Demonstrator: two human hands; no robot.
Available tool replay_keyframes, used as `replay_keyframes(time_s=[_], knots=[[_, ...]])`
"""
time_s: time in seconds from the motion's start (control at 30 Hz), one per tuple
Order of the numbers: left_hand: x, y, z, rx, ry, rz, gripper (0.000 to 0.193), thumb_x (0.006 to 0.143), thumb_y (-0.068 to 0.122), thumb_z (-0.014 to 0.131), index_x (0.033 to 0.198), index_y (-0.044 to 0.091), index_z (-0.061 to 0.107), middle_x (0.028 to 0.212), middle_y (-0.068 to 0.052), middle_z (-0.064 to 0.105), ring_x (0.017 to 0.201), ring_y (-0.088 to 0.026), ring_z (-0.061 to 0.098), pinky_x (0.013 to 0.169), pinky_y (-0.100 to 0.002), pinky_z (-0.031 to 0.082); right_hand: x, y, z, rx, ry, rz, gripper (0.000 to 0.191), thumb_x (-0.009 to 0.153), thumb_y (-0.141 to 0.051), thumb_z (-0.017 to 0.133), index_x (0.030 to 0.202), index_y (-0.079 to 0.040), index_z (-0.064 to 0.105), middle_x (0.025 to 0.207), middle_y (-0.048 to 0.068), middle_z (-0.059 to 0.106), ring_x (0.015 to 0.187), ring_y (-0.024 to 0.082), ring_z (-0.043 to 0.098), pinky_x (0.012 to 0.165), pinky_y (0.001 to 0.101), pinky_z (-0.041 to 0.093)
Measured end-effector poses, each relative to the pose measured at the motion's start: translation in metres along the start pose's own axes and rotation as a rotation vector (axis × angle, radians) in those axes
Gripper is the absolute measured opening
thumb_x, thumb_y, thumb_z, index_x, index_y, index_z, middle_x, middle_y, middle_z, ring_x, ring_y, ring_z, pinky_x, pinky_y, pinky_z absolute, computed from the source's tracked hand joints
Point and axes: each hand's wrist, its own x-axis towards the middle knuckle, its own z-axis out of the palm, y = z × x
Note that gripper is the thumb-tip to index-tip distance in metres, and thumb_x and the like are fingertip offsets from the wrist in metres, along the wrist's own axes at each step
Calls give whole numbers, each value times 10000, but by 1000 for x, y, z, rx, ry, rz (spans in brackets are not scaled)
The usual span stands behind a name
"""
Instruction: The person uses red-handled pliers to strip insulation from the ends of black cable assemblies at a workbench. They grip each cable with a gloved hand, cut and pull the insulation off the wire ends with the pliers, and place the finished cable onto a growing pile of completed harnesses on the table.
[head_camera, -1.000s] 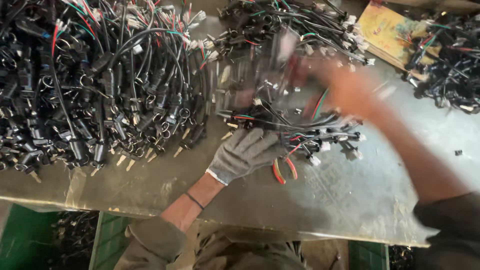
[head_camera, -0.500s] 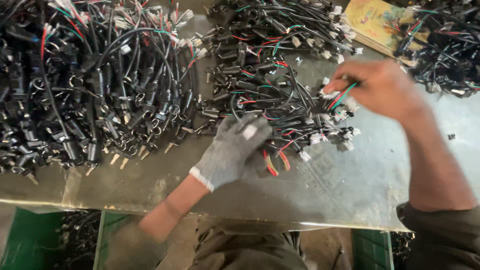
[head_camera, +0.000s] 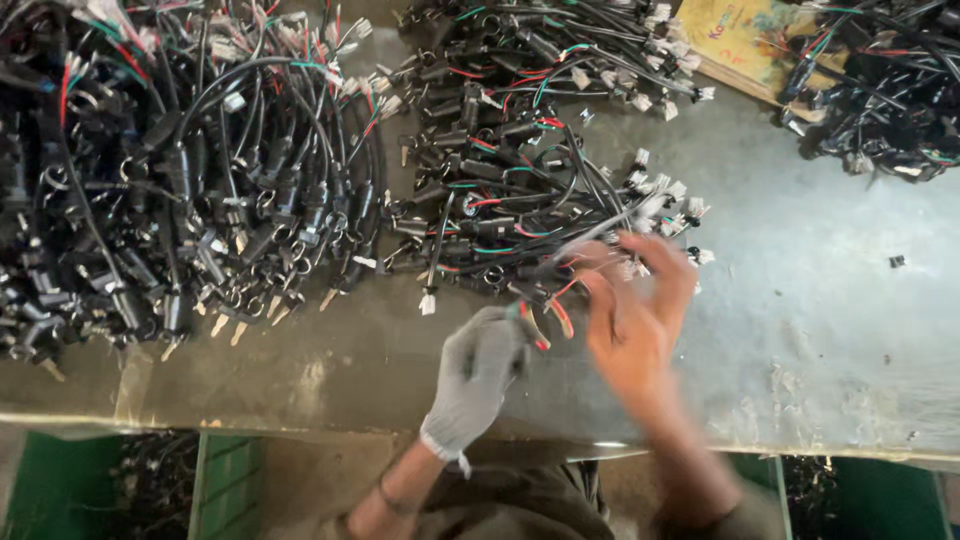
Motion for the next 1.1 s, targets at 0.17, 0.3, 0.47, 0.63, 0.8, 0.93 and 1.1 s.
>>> replay_keyframes(time_s=[0.17,0.3,0.47,0.63,0.8,0.93,1.1], knots=[[-31,-41,-19,205,-108,-220,307,992,126,619,1271,3,653,922,-13,679,788,-82,608,696,-258,525,-77,-1,28,1262,27,1296,349,976,-318,510,1179,-51,609,856,128,673,806,262,679,764,382,553],[-14,-52,-17,-70,52,-87,402,916,124,617,1306,83,529,1050,13,667,891,-93,645,795,-289,565,-105,-33,38,913,10,921,313,1091,-307,515,937,-43,581,786,104,589,677,205,562,625,293,436],[13,-23,-15,-51,-374,-342,413,1025,148,594,1418,22,589,980,-21,628,919,-151,604,843,-318,518,-97,-67,8,926,-77,764,224,1046,-169,558,903,-17,640,805,64,654,582,157,485,549,272,434],[12,9,-25,-148,-142,21,226,1065,221,560,1116,6,611,908,-90,668,841,-226,660,771,-377,543,-102,-38,3,182,-451,38,129,973,-149,610,1016,-28,628,728,57,643,556,211,605,500,319,447],[5,-31,-41,-237,392,-78,149,997,183,532,1097,102,608,1062,6,681,992,-99,636,872,-296,528,-89,-38,26,366,-601,517,107,933,-100,627,966,-48,715,568,113,570,459,259,574,478,373,441],[-10,-51,-45,-34,26,229,249,1146,187,510,943,51,558,889,-27,582,817,-102,541,741,-313,481,-43,-29,3,67,-302,55,220,1071,-217,502,962,-86,641,986,121,692,882,281,659,724,373,522],[-33,-7,7,595,-153,518,144,1030,224,555,972,96,586,931,9,597,871,-113,575,745,-306,510,-23,-39,-33,958,-166,382,381,1115,-392,421,1056,-73,621,967,28,643,884,247,619,886,495,487]])
